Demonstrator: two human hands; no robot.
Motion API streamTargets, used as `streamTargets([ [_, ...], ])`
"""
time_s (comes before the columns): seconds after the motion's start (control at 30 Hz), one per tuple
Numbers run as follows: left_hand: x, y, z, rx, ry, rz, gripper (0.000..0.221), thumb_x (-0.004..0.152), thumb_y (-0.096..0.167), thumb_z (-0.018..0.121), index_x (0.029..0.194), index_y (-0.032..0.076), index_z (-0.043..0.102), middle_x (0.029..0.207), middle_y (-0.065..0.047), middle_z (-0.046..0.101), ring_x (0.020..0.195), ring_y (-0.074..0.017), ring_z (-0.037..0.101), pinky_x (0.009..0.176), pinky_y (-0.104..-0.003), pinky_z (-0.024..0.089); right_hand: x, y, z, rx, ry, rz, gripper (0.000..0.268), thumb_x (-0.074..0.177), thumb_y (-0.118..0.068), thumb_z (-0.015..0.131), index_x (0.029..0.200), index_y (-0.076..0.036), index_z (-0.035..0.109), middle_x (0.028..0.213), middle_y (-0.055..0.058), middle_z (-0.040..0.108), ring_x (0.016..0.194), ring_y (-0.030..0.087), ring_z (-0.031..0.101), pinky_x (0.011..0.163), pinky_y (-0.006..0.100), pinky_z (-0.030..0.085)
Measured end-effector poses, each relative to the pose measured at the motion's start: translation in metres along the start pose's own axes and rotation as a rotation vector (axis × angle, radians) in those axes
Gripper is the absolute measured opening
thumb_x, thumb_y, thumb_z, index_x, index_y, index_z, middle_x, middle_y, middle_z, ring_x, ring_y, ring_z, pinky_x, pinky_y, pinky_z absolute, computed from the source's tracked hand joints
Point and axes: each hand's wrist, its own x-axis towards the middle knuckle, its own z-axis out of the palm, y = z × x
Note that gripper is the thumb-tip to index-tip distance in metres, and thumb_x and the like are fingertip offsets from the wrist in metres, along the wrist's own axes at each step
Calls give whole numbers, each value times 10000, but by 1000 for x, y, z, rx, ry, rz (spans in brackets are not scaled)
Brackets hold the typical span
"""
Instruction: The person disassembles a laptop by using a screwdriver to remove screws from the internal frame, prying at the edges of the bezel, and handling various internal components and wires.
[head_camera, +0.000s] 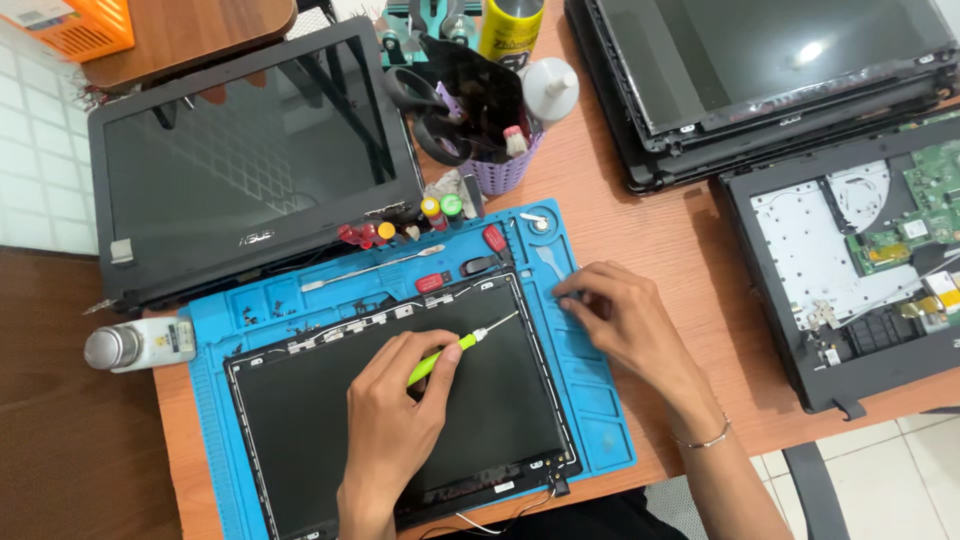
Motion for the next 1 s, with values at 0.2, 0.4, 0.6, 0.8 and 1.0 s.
streamTargets([
  [0.2,0,-1,6,-29,43,96,126,931,190,707,975,74,727,824,-63,717,703,-254,693,608,-345,527,-1,-8,-4,38,17,168,238,814,-51,778,1049,-86,782,790,56,673,590,141,542,558,295,485],
  [0.4,1,2,15,-18,-10,55,199,939,217,681,1058,71,746,806,-93,685,693,-281,663,640,-370,536,-12,-8,-12,193,94,146,231,876,-55,699,1104,-55,738,912,27,715,680,71,648,581,247,540],
  [0.6,6,10,43,13,-117,-3,214,1009,256,553,981,75,664,722,-81,717,725,-304,695,656,-427,520,-38,1,-22,292,150,470,198,988,-157,655,989,14,756,797,128,753,649,138,639,574,304,523],
  [0.8,13,36,77,-16,-268,-129,247,1010,285,512,1029,46,570,709,-174,669,675,-379,668,620,-478,489,-68,4,-54,303,245,242,191,1015,-141,594,974,-2,719,899,69,755,816,102,706,696,264,603],
  [1.0,18,72,115,-152,-356,102,254,1019,282,550,1023,43,636,771,-154,690,673,-328,673,614,-415,512,-108,0,-107,188,398,475,150,879,-127,719,995,-41,759,817,65,767,619,173,597,549,337,476],
])
